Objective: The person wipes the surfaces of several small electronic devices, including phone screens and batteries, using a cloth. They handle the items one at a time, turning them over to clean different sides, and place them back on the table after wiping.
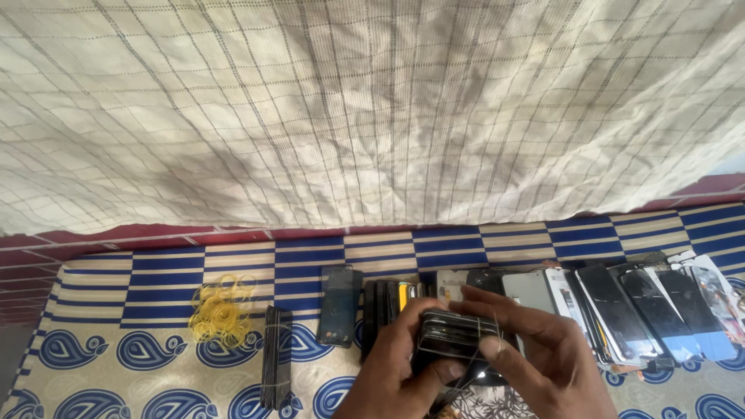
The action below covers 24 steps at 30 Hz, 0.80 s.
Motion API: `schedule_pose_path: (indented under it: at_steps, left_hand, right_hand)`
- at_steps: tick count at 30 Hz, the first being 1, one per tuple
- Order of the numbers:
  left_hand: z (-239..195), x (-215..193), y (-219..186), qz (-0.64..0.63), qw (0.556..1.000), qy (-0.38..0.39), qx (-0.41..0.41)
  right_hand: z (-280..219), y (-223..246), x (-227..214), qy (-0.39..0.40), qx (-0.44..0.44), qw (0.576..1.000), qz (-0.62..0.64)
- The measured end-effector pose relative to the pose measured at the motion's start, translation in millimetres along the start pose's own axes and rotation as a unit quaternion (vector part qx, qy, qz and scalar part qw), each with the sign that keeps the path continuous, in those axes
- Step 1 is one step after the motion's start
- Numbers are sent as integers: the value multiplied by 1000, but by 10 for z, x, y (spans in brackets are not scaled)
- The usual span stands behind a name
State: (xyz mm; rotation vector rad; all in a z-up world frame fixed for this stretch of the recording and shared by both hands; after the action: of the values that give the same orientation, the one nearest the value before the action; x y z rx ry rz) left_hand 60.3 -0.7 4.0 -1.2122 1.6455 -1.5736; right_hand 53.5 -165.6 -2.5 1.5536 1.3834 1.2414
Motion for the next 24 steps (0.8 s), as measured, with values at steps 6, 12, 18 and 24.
schedule_pose_path:
  at_steps: [6, 12, 18, 24]
  left_hand:
    - [12, 33, -81, 76, 997, 19, 2]
    - [-7, 88, -33, 48, 998, -2, 40]
    - [61, 166, -42, -38, 999, 26, 5]
    - [113, 1, -102, -51, 996, -54, 56]
  right_hand:
    - [-244, 413, 178, -28, -227, 905, -359]
    - [48, 649, 255, -1, -49, 845, -532]
    - [70, 715, 305, -86, 65, 822, -559]
    - [67, 509, 206, -1, -82, 911, -403]
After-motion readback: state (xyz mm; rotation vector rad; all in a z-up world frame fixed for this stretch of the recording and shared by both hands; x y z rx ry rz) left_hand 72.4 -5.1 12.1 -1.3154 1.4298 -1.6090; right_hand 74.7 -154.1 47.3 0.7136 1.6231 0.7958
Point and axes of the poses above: each hand's wrist, its own z-axis towards the middle knuckle, its own x-axis out of the palm, y = z × x, the point moved 9 cm from there along z, towards the middle knuckle, and after that the axes turned 2 degrees about x, right-handed, at the moved point
